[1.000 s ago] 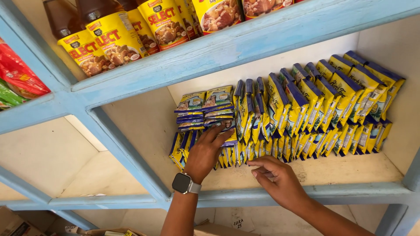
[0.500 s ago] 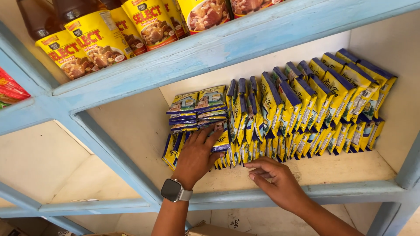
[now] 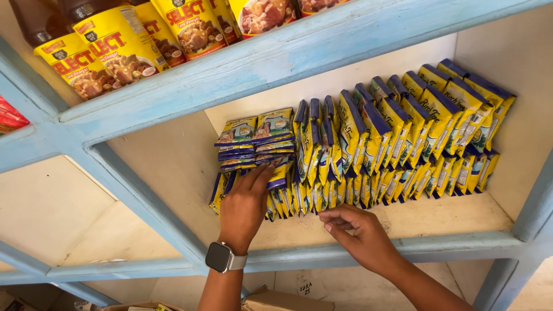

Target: Organizing and stocking milk powder sachets from a cardboard box onto a grocery store shelf.

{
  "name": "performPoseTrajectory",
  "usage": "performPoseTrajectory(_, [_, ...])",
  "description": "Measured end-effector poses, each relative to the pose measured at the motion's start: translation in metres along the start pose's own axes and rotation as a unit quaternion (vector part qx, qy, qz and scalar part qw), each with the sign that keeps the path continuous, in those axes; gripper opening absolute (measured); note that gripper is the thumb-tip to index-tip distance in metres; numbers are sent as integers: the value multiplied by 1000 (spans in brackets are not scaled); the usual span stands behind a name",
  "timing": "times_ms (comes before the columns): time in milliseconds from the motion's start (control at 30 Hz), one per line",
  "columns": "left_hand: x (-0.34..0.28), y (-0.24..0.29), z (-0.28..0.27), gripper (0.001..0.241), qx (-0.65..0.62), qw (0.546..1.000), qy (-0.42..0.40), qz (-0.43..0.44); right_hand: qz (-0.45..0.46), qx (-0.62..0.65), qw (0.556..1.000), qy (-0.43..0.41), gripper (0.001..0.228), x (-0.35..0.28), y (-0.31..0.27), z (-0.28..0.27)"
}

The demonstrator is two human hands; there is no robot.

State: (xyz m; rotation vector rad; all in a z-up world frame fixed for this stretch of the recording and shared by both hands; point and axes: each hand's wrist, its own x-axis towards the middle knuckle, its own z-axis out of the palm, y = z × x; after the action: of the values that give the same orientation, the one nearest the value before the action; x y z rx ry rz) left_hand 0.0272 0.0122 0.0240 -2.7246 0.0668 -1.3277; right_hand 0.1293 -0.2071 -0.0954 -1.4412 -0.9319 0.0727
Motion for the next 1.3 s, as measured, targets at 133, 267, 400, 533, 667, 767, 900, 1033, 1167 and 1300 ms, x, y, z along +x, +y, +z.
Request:
performPoseTrajectory(133, [-6,8,-12,50,14,999,26,-28,16,-5,1000,3,24,-1,0,-1])
performPoseTrajectory(267, [-7,9,-12,46,25,998,54,4,24,-5,1000,-5,24,-1,-1,0])
performPoseTrajectory(400, [-12,4,27,51,40,999,16,23,23,-20,1000,-3,23,-1,0,1])
performPoseTrajectory(533, [-15,11,31,55,36,999,17,2,28,-23,999,5,24,-2,-4,0])
performPoseTrajectory(667, [-11,12,17,54,-8,1000,-8,2,59,-37,998,0,24,-2,-3,1])
performPoseTrajectory(767, [-8,7,1,55,-11,1000,-18,20,44,-26,999,-2,25,-1,2,0])
performPoseTrajectory(900, [-13,-8,2,47,-53,996,-70,14,41,-25,999,2,25,-2,4,0])
performPoseTrajectory(1033, [-13,-9,4,47,-81,994,-74,4,46,-41,998,0,26,-1,3,0])
performPoseTrajectory(1167, [-16,-2,-12,60,-78,995,-55,17,23,-22,999,6,25,-3,1,0])
performPoseTrajectory(1300, [-57,12,-53,60,-118,992,-10,-35,-81,-23,996,30,21,-16,-4,2])
